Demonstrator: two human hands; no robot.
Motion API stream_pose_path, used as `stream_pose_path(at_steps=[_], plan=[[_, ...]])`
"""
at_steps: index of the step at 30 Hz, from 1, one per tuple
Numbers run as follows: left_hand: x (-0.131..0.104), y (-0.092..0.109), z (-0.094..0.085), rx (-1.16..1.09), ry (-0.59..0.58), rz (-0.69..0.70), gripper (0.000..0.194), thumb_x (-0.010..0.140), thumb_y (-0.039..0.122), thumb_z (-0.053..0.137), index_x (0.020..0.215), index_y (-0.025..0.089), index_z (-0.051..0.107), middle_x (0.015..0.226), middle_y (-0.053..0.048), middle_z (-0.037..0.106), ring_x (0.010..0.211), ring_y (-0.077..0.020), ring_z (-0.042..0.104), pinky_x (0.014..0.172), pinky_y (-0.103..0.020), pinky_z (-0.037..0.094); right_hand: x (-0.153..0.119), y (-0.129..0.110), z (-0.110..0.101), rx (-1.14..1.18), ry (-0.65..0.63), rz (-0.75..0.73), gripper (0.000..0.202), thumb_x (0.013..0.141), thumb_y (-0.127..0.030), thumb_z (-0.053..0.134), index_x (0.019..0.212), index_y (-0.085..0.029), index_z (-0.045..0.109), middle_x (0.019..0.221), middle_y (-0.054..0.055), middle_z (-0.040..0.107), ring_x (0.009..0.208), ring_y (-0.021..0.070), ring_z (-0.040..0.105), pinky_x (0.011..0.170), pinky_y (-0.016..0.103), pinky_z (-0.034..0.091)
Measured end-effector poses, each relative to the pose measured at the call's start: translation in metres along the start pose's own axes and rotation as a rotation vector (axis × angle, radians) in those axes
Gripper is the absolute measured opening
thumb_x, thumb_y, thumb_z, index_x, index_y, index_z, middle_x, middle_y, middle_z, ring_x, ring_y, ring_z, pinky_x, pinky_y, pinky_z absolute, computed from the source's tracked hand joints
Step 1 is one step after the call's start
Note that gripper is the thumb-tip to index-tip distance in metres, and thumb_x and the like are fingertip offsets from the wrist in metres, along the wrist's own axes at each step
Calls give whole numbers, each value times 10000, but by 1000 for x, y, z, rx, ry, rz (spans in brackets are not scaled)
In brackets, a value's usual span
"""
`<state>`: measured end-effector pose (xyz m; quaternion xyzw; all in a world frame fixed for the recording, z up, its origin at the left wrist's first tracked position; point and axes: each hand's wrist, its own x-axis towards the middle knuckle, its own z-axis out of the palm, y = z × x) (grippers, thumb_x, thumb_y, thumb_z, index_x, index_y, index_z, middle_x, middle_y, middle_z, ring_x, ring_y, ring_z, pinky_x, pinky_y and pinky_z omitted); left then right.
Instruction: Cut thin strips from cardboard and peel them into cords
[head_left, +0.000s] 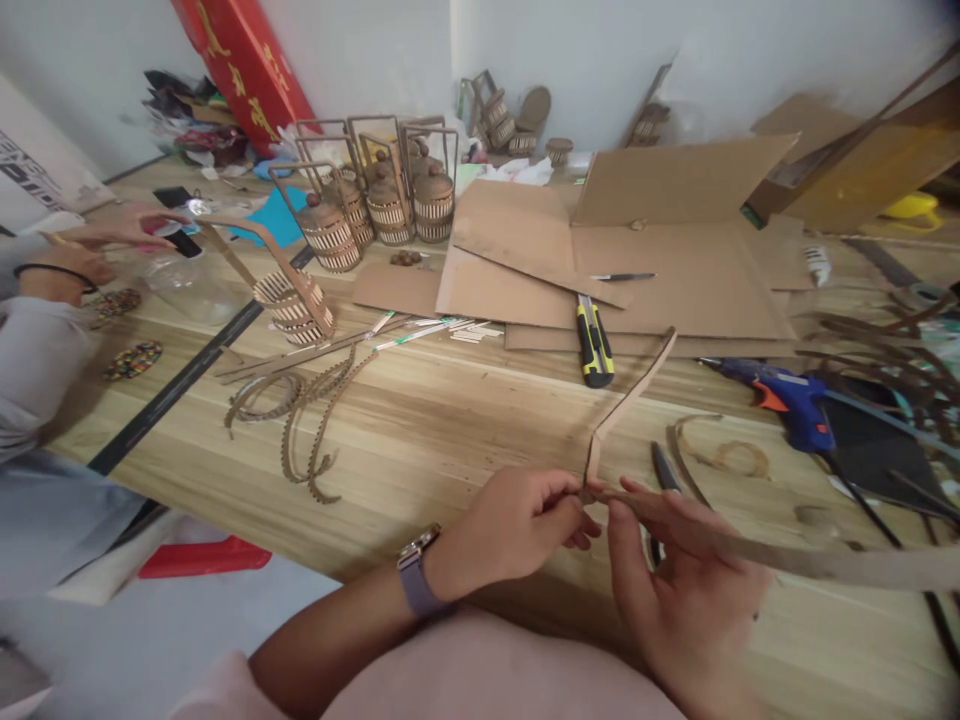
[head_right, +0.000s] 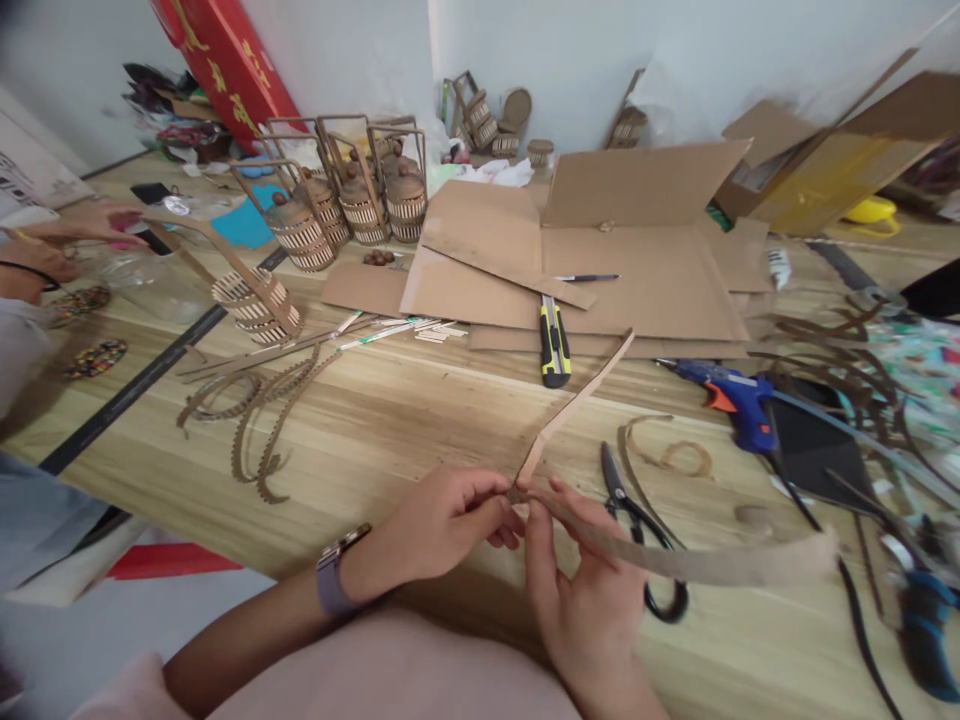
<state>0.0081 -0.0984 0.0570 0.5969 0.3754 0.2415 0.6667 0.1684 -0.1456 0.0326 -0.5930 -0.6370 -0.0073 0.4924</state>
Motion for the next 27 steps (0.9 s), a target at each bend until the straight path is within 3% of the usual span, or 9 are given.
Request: stream_pose_path(at_steps=[3, 6, 9, 14, 18, 21, 23, 25, 27], plan=[[-1, -1, -3, -18, -48, -26, 246, 958, 204, 490, 989, 133, 723, 888, -82, 779, 810, -175, 757, 735, -257, 574, 6, -3, -2, 182, 74, 219, 212, 882, -319, 704, 1042, -241, 589, 702, 7, 743, 558, 198, 722, 477, 282, 534], [-2, -1, -5, -12, -71, -32, 264, 968, 240, 507, 1067, 140, 732, 917, -82, 783, 841, -180, 756, 750, -262, 567, 8, -6, -4, 257, 103, 379, 300, 814, -366, 776, 977, -237, 560, 640, 1, 719, 495, 195, 697, 415, 262, 499], [-1, 0, -7, 13, -58, 13, 277, 969, 324, 562, 1104, 148, 728, 957, -81, 779, 885, -190, 743, 781, -269, 556, 5, -6, -3, 241, 46, 275, 250, 829, -375, 761, 951, -233, 595, 702, 35, 766, 598, 225, 748, 490, 298, 570], [1, 5, -7, 43, -26, 7, 300, 1017, 329, 479, 996, 144, 714, 928, -70, 767, 837, -165, 743, 743, -238, 551, 1, -4, 2, 19, -43, -86, 110, 927, -343, 661, 970, -249, 698, 840, 25, 810, 831, 239, 786, 723, 370, 629], [1, 4, -4, 64, -22, 29, 290, 1016, 323, 480, 983, 144, 706, 903, -70, 767, 834, -170, 752, 735, -235, 559, 2, -2, 1, -132, -6, -143, 167, 954, -366, 618, 944, -241, 729, 805, 34, 801, 797, 236, 779, 704, 374, 619], [-1, 1, -2, 33, -33, 27, 305, 1012, 314, 475, 1029, 132, 719, 892, -89, 774, 834, -185, 758, 748, -257, 575, 5, -2, -1, -23, -20, -39, 120, 929, -320, 635, 910, -228, 709, 775, 48, 786, 736, 224, 774, 618, 334, 618], [-2, 1, -3, -1, -57, 15, 314, 1007, 295, 469, 1069, 128, 728, 911, -99, 782, 834, -189, 761, 757, -269, 584, 7, -4, -3, 111, 13, 140, 102, 880, -309, 686, 903, -214, 658, 759, 59, 776, 657, 215, 761, 520, 292, 594], [-3, 2, -4, -12, -86, -1, 317, 1000, 281, 474, 1108, 134, 734, 937, -100, 789, 850, -192, 763, 765, -273, 584, 9, -5, -4, 199, 77, 304, 205, 827, -326, 742, 922, -210, 602, 722, 50, 760, 570, 205, 736, 428, 252, 541], [-3, 3, -6, 16, -86, 0, 306, 989, 293, 512, 1144, 150, 732, 963, -89, 790, 883, -194, 759, 777, -268, 572, 8, -6, -4, 201, 84, 318, 232, 810, -339, 759, 922, -205, 606, 711, 45, 754, 558, 204, 732, 417, 245, 533]])
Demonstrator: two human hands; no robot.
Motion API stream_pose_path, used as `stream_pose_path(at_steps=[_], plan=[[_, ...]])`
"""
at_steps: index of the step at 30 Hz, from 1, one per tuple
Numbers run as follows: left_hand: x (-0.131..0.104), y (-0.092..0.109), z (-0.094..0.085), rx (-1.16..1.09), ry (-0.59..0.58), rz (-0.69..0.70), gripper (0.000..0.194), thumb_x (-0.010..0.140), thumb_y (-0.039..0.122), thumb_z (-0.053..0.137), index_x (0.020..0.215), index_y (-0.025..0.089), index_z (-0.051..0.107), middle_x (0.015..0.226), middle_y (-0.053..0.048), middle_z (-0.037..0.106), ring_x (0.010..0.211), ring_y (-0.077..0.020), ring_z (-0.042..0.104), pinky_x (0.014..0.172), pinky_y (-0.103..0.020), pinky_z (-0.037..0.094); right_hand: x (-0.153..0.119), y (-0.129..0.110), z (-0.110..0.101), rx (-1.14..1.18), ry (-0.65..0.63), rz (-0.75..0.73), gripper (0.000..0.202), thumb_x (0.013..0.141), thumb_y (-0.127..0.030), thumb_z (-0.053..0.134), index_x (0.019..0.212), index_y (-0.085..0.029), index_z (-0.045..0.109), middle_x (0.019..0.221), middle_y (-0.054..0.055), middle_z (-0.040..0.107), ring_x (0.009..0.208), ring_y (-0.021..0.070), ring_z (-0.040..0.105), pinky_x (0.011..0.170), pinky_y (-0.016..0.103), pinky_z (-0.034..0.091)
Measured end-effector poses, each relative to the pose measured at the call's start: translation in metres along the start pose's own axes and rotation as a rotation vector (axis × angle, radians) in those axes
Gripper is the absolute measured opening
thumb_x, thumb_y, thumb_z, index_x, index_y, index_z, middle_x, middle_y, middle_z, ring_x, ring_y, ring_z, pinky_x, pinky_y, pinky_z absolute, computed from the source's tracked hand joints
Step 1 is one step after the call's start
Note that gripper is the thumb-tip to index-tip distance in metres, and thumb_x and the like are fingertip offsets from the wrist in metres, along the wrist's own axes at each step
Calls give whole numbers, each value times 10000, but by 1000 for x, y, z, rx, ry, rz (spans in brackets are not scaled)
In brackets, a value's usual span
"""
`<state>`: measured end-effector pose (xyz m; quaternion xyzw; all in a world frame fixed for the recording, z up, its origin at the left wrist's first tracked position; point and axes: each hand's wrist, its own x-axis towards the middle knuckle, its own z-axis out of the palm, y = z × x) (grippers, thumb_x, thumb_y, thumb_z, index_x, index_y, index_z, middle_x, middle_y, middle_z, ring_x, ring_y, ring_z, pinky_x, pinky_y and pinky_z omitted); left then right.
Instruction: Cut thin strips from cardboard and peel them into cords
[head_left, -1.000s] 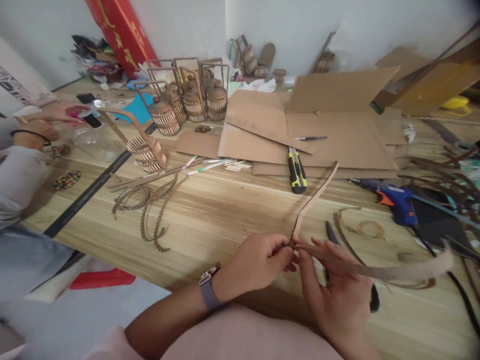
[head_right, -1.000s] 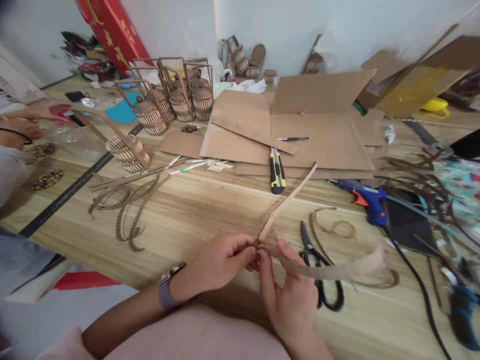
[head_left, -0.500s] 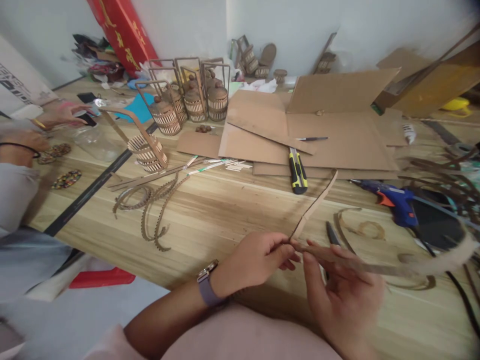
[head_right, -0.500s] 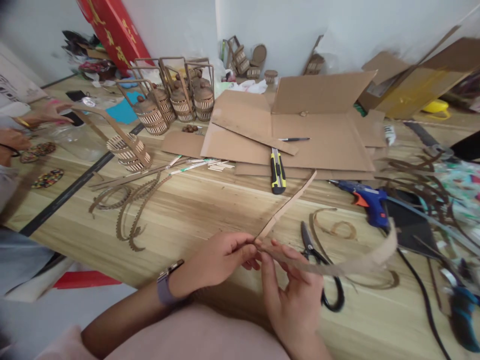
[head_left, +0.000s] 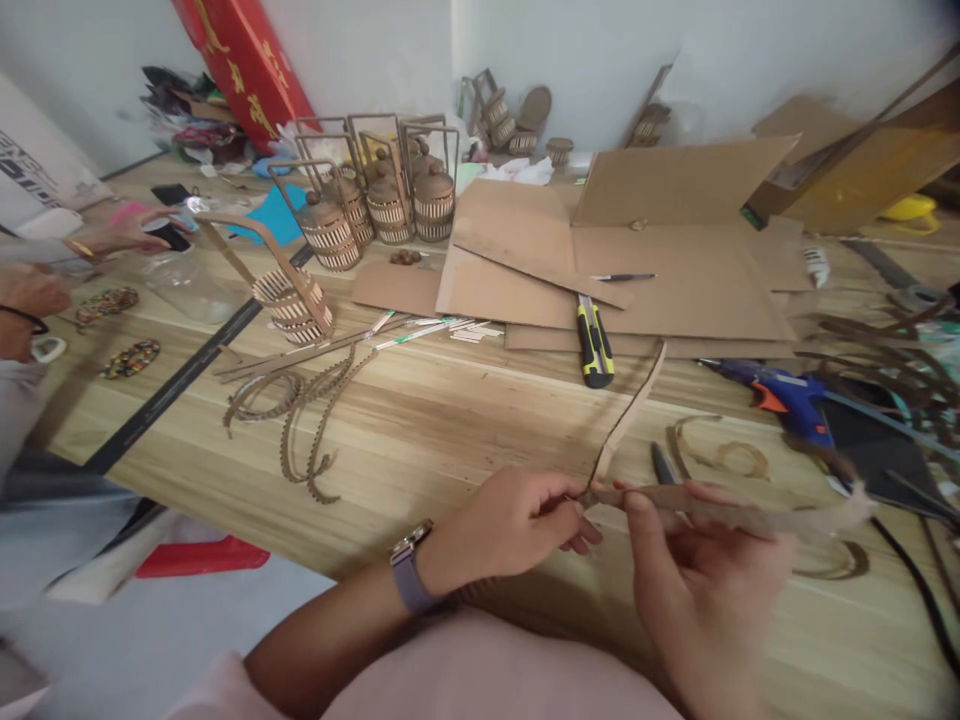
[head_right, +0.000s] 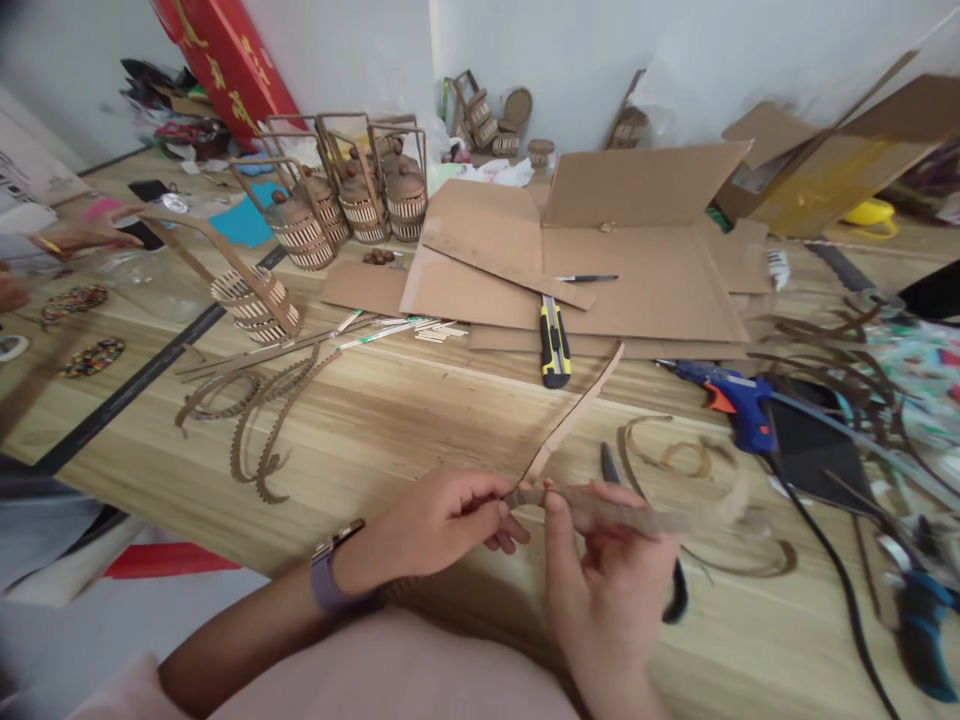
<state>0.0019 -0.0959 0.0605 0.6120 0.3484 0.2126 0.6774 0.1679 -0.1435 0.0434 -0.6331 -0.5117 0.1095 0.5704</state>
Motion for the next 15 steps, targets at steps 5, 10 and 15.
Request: stream_pose_path(at_steps=[5, 10, 15], plan=[[3, 3, -3, 90, 18, 24, 300, 1004, 348, 518, 1087, 138, 716, 917, -74, 770, 853, -176, 739, 743, -237, 540, -5, 4, 0, -101, -121, -268, 72, 880, -297, 695, 880, -231, 723, 806, 38, 792, 701, 211, 768, 598, 330, 628], [3, 5, -1, 183, 55, 52, 297, 1028, 334, 471, 960, 149, 693, 870, -61, 763, 827, -163, 740, 718, -217, 521, -5, 9, 2, -263, -121, -430, 127, 913, -338, 664, 927, -234, 736, 839, 36, 803, 864, 253, 779, 784, 424, 635], [2, 3, 2, 102, 24, 34, 318, 1021, 316, 459, 1044, 121, 709, 906, -107, 777, 844, -193, 758, 742, -254, 558, -1, 7, -1, -266, -109, -451, 36, 910, -247, 659, 931, -227, 680, 810, 44, 789, 752, 221, 772, 628, 337, 619]])
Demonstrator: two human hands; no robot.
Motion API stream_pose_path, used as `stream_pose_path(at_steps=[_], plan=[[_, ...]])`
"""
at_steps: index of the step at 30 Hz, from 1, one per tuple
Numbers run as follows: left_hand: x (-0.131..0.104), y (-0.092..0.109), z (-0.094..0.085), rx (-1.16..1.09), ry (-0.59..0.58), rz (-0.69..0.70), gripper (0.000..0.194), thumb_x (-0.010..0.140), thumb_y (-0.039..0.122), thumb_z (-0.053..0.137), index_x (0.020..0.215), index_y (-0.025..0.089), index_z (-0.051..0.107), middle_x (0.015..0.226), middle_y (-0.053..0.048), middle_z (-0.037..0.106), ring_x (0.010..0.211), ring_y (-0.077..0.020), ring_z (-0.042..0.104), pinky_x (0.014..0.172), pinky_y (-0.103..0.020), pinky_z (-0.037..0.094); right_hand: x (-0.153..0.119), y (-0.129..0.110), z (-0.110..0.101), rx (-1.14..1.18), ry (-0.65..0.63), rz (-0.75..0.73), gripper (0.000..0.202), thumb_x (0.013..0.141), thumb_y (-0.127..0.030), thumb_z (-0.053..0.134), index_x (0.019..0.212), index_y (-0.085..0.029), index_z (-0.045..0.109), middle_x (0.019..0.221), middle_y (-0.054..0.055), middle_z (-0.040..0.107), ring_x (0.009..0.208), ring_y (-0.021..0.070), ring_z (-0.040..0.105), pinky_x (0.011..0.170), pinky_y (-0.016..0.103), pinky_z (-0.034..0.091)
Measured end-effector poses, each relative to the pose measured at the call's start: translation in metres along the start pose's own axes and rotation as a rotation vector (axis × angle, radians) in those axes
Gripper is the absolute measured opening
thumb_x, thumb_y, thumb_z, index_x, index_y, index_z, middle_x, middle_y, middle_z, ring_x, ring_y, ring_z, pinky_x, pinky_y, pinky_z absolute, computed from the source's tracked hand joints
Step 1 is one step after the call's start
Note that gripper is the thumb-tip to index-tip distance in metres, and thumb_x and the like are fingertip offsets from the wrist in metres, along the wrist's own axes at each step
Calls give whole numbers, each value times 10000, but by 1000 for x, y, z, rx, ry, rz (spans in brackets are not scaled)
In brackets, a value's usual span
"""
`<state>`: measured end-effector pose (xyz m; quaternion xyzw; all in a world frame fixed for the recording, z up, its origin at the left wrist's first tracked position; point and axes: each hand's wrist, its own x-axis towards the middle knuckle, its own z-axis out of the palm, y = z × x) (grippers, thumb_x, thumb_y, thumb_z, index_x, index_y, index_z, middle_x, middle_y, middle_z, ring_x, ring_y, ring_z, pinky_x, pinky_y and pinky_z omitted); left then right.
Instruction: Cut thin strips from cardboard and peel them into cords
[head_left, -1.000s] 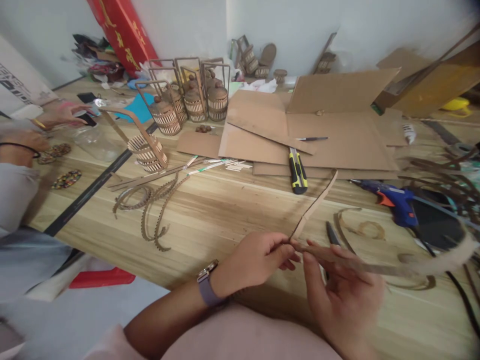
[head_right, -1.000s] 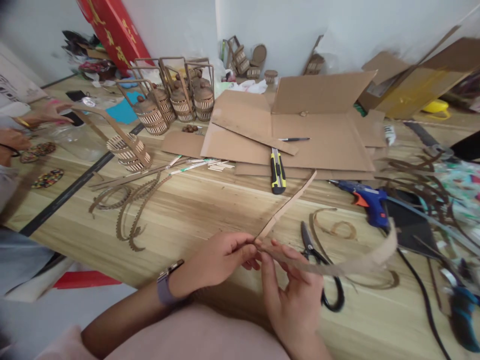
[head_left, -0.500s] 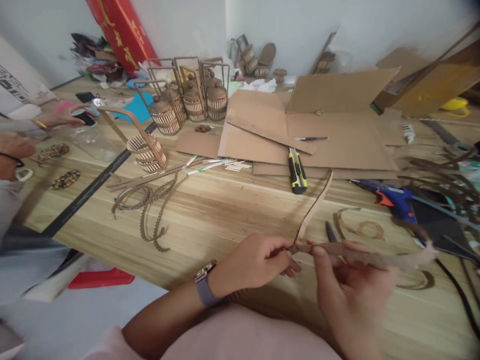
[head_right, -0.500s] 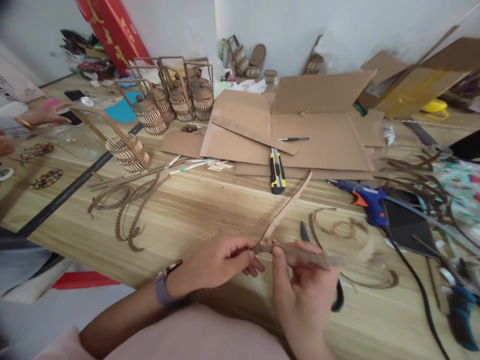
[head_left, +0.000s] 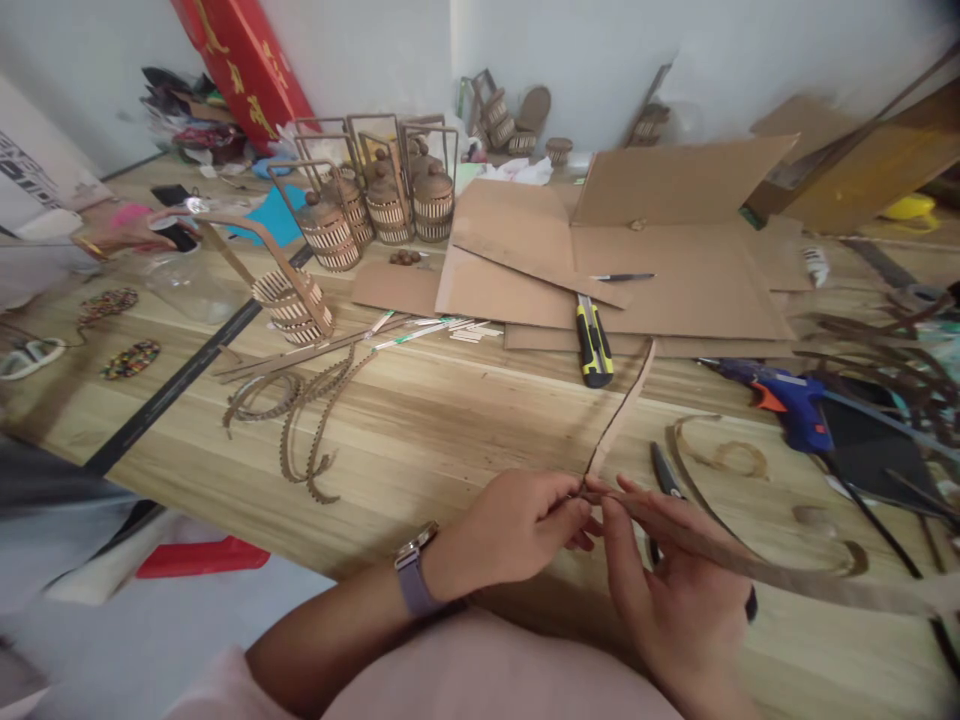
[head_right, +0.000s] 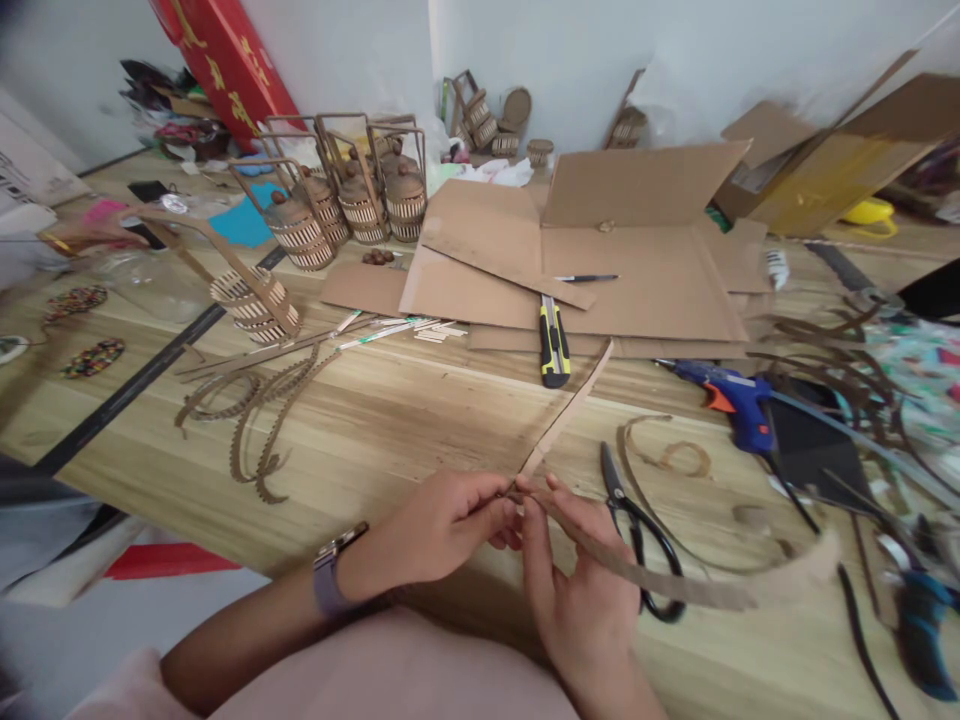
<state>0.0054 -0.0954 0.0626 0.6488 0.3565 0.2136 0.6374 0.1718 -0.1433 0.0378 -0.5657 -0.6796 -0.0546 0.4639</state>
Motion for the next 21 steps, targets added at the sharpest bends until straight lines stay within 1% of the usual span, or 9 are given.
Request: stream_pose_path(at_steps=[1, 4, 6, 8, 9, 12, 14, 18, 21], plan=[[0, -1, 0, -27, -10, -12, 321, 1018, 308, 458, 1074, 120, 711, 922, -112, 783, 848, -196, 762, 749, -262, 566, 0, 0, -1, 30, 8, 59, 26, 896, -248, 675, 901, -223, 668, 791, 46, 779, 706, 216, 765, 582, 321, 607], [-2, -2, -2, -79, -47, -44, 330, 1012, 303, 471, 1153, 129, 713, 974, -121, 792, 864, -201, 767, 757, -280, 579, -1, 0, -2, 176, 82, 312, 119, 857, -278, 726, 878, -204, 635, 747, 51, 756, 622, 219, 747, 476, 287, 560], [-3, -2, -3, -93, -55, -49, 333, 1005, 315, 498, 1198, 144, 709, 994, -116, 792, 888, -200, 763, 768, -281, 576, -3, 0, -2, 219, 108, 400, 165, 840, -306, 751, 894, -194, 643, 742, 57, 754, 625, 230, 747, 465, 289, 552], [-2, -1, -5, -98, -48, -45, 335, 992, 339, 544, 1223, 157, 706, 1009, -103, 786, 911, -192, 751, 793, -275, 567, -5, 0, -1, 219, 73, 377, 143, 838, -296, 754, 891, -195, 668, 770, 62, 763, 646, 226, 749, 487, 296, 564], [-2, 0, -5, -104, -43, -43, 340, 992, 351, 549, 1221, 155, 706, 1008, -99, 781, 906, -186, 745, 798, -271, 565, -6, 0, -1, 211, 41, 328, 107, 842, -276, 747, 885, -202, 683, 785, 56, 770, 667, 221, 754, 521, 303, 582], [1, 1, -6, -95, -27, -45, 341, 1015, 351, 502, 1159, 127, 714, 968, -94, 765, 855, -172, 737, 776, -261, 567, -7, -1, 1, 206, 5, 160, 110, 849, -273, 738, 946, -232, 706, 826, 27, 795, 762, 231, 779, 692, 371, 641], [3, 0, -5, -51, -7, -40, 333, 1027, 329, 466, 1105, 125, 717, 934, -87, 762, 838, -169, 740, 755, -250, 566, -8, 0, 4, 173, -5, 105, 140, 856, -317, 733, 972, -241, 715, 845, 21, 805, 837, 252, 787, 779, 413, 646], [2, -2, -3, 3, -1, -7, 327, 1029, 336, 468, 1099, 130, 713, 927, -86, 772, 850, -176, 752, 761, -250, 565, -11, 3, 6, 58, -21, 72, 110, 899, -323, 672, 944, -247, 738, 812, 26, 802, 854, 251, 786, 750, 389, 641], [0, -4, -2, -24, 0, -19, 329, 1026, 313, 467, 1150, 139, 718, 927, -91, 782, 853, -181, 761, 764, -257, 574, -8, 1, 5, 140, 12, 197, 117, 878, -324, 690, 947, -231, 677, 790, 45, 795, 755, 240, 782, 643, 351, 638]])
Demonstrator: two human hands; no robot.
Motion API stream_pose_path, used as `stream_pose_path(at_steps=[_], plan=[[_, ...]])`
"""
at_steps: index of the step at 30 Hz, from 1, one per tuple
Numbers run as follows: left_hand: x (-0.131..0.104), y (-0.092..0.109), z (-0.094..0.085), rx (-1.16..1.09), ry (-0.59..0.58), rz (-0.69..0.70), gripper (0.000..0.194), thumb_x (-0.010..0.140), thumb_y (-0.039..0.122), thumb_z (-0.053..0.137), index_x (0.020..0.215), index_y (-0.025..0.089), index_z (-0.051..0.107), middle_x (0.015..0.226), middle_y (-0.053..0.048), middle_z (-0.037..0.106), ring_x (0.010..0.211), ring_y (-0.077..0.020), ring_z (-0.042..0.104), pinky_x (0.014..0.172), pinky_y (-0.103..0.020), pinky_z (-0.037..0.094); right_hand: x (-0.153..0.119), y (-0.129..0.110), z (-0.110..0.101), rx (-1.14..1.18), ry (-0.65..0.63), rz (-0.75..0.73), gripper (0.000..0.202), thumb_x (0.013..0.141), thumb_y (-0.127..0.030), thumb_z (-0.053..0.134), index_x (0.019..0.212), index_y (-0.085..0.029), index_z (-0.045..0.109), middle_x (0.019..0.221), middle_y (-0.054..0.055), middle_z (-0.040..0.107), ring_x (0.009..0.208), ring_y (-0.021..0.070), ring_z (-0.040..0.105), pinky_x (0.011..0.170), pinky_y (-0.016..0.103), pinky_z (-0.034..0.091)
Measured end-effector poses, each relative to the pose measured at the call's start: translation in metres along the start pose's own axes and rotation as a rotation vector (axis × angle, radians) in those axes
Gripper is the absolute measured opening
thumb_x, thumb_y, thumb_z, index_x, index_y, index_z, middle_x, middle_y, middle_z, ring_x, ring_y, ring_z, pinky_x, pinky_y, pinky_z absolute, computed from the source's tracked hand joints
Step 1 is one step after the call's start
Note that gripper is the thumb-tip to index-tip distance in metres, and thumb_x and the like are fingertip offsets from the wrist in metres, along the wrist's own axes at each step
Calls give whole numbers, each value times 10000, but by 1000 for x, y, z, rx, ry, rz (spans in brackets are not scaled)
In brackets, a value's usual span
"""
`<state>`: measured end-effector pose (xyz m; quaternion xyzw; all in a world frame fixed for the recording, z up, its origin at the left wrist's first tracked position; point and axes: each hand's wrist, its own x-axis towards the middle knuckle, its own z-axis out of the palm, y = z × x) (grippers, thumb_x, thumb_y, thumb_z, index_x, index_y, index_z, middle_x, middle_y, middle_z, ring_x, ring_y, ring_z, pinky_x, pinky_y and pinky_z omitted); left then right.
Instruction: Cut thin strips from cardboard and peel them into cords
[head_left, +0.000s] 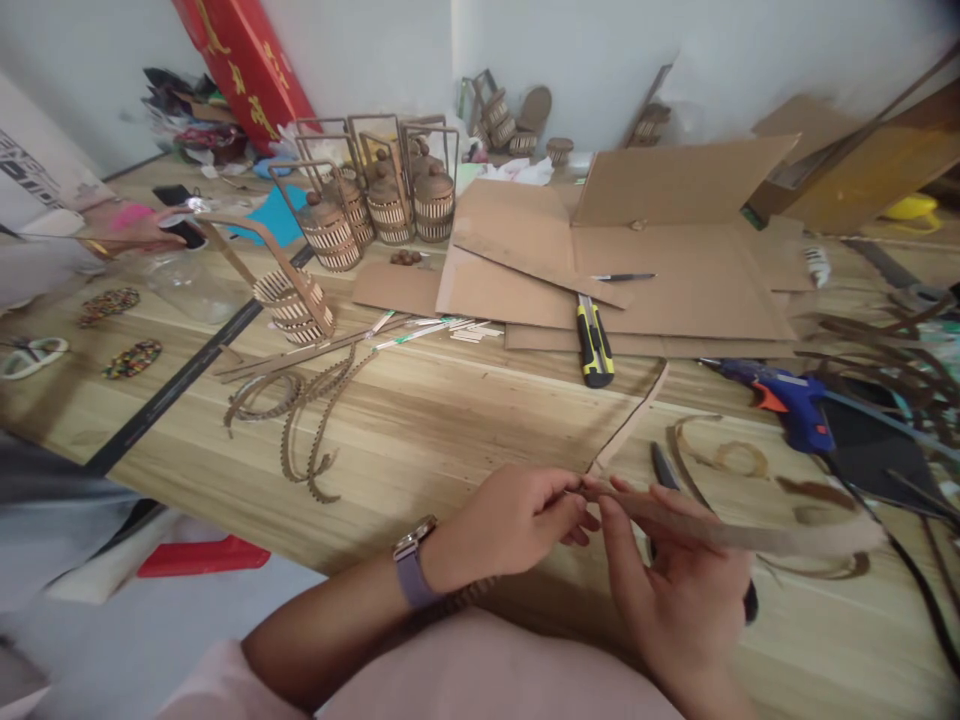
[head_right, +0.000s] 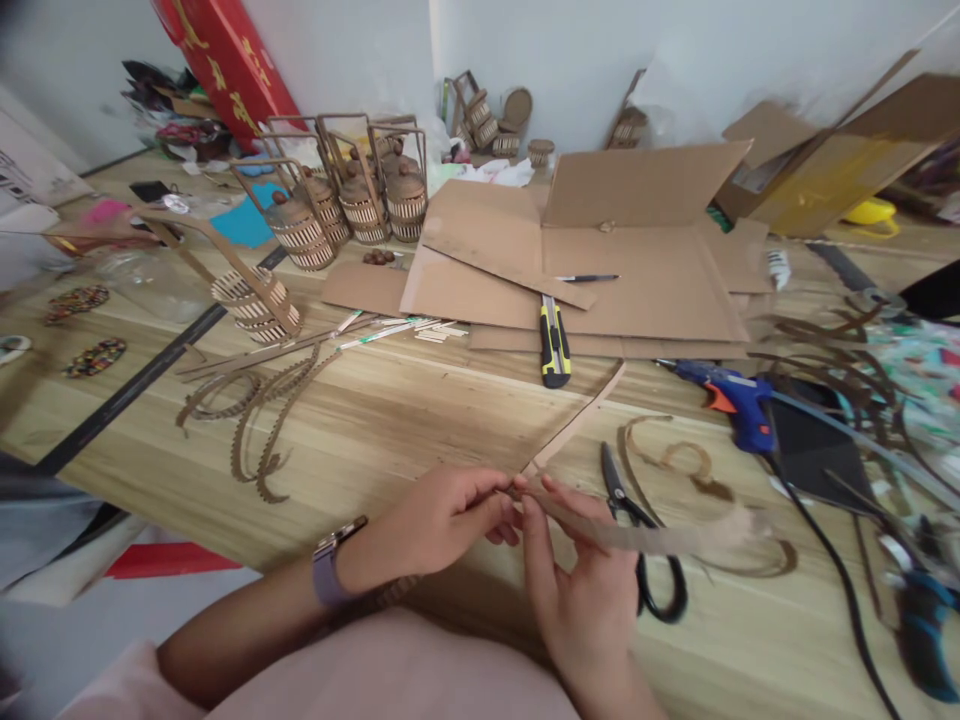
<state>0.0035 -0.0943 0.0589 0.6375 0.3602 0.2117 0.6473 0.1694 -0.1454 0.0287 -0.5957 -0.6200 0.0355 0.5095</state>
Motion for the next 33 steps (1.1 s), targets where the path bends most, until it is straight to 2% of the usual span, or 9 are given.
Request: stream_pose_path(at_steps=[4, 7, 9, 12, 15, 19, 23, 28, 33], plan=[[-2, 1, -2, -70, -35, -42, 349, 1005, 261, 490, 1271, 163, 695, 943, -95, 791, 832, -182, 767, 742, -264, 586, 9, -9, -2, 162, 85, 241, 248, 833, -329, 741, 957, -229, 551, 716, 47, 776, 544, 217, 736, 417, 263, 543], [-2, 3, -5, -77, -41, -45, 340, 995, 271, 521, 1268, 169, 697, 974, -97, 787, 850, -181, 760, 757, -272, 585, 11, -11, -2, 176, 114, 288, 290, 820, -369, 765, 960, -222, 557, 690, 51, 766, 484, 206, 705, 354, 244, 477], [0, 5, -6, -73, -43, -40, 317, 1003, 306, 526, 1207, 153, 713, 997, -99, 778, 860, -178, 750, 765, -271, 580, 8, -9, -2, 160, 82, 230, 253, 827, -387, 762, 931, -219, 604, 680, 45, 764, 510, 203, 711, 399, 266, 523], [3, 6, -6, -32, -36, -36, 317, 1024, 312, 487, 1159, 132, 711, 927, -82, 760, 822, -163, 734, 749, -257, 566, 2, -3, -1, 100, -19, 96, 192, 850, -411, 737, 887, -227, 696, 746, 56, 787, 674, 230, 763, 593, 353, 635], [3, 6, -4, 9, -18, -4, 305, 1032, 290, 462, 1134, 133, 703, 870, -58, 743, 789, -150, 721, 733, -239, 550, 0, -1, -2, -14, -62, -23, 215, 882, -423, 703, 972, -229, 722, 889, 64, 809, 844, 249, 781, 726, 399, 654], [1, 6, -2, 33, 11, 43, 271, 1031, 311, 479, 1019, 140, 688, 878, -47, 736, 789, -139, 715, 692, -202, 525, 3, -3, -5, -161, -107, -265, 128, 945, -282, 631, 1061, -249, 676, 968, 46, 805, 915, 217, 777, 752, 369, 653], [0, 7, 0, 57, 55, 74, 269, 1033, 307, 472, 931, 151, 666, 830, -32, 715, 798, -138, 709, 691, -197, 508, 4, -1, -5, -201, -86, -424, 149, 935, -204, 636, 1075, -251, 648, 989, 47, 792, 962, 226, 771, 858, 423, 650], [0, 2, 3, -33, 42, 47, 267, 1025, 325, 477, 964, 152, 671, 883, -51, 735, 812, -156, 724, 704, -219, 540, 2, -1, -3, -262, -68, -416, 186, 950, -166, 594, 1110, -255, 631, 969, 45, 781, 938, 216, 768, 763, 352, 648], [-2, 2, 1, -90, -2, -39, 270, 1017, 254, 438, 1011, 126, 675, 891, -87, 754, 796, -165, 733, 741, -244, 562, 13, -10, -10, -257, -32, -270, 147, 966, -147, 562, 1051, -257, 611, 833, 28, 723, 732, 166, 734, 637, 284, 610]])
